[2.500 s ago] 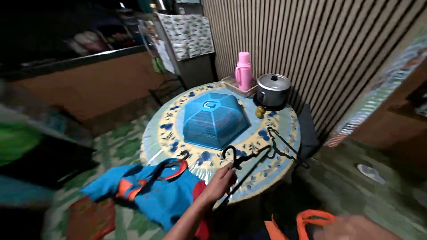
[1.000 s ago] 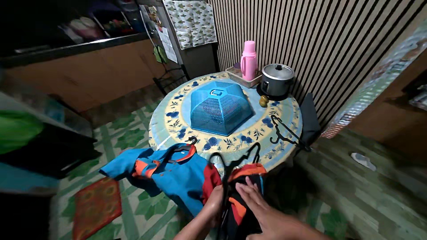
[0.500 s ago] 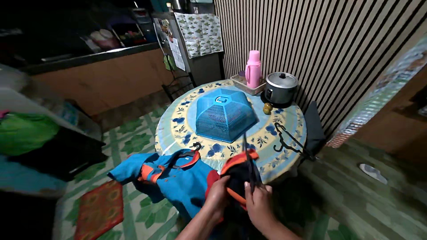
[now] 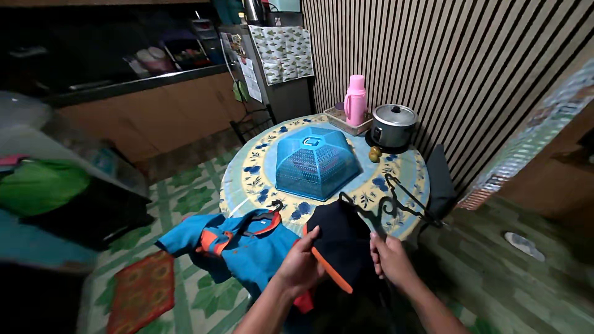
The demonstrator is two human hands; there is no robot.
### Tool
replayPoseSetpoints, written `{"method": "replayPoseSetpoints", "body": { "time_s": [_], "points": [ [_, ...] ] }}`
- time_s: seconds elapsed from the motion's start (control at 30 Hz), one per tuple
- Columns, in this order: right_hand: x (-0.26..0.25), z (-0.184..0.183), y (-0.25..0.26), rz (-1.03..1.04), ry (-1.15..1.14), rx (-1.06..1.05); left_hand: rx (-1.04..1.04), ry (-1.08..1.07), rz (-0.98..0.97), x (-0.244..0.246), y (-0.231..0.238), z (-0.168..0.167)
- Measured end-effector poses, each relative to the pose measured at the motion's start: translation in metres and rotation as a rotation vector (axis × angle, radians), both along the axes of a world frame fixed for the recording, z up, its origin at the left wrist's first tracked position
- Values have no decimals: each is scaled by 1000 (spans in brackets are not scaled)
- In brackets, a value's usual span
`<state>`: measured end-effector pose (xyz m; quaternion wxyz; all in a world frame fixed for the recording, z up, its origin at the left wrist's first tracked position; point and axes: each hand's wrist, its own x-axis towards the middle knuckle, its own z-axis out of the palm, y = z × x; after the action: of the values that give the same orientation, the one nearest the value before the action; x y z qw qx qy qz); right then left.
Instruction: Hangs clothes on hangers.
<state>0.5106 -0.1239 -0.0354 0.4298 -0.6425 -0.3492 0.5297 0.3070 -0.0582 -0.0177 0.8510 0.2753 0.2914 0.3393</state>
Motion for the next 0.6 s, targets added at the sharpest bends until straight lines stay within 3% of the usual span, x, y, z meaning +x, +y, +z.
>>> {"method": "replayPoseSetpoints", "body": {
  "time_s": [0.1,0.23,0.4,0.6],
  "points": [
    [6,13,4,165,-248,4,60,-82,-59,4,13,-5],
    [20,13,20,-62,-428,279,116,28,28,13,21,1],
    [22,10,24,247,-279,136,188,122,9,17,20,13],
    [20,-1,-3,571,-49,-145,49,-84,314,10,26,2]
  ]
}}
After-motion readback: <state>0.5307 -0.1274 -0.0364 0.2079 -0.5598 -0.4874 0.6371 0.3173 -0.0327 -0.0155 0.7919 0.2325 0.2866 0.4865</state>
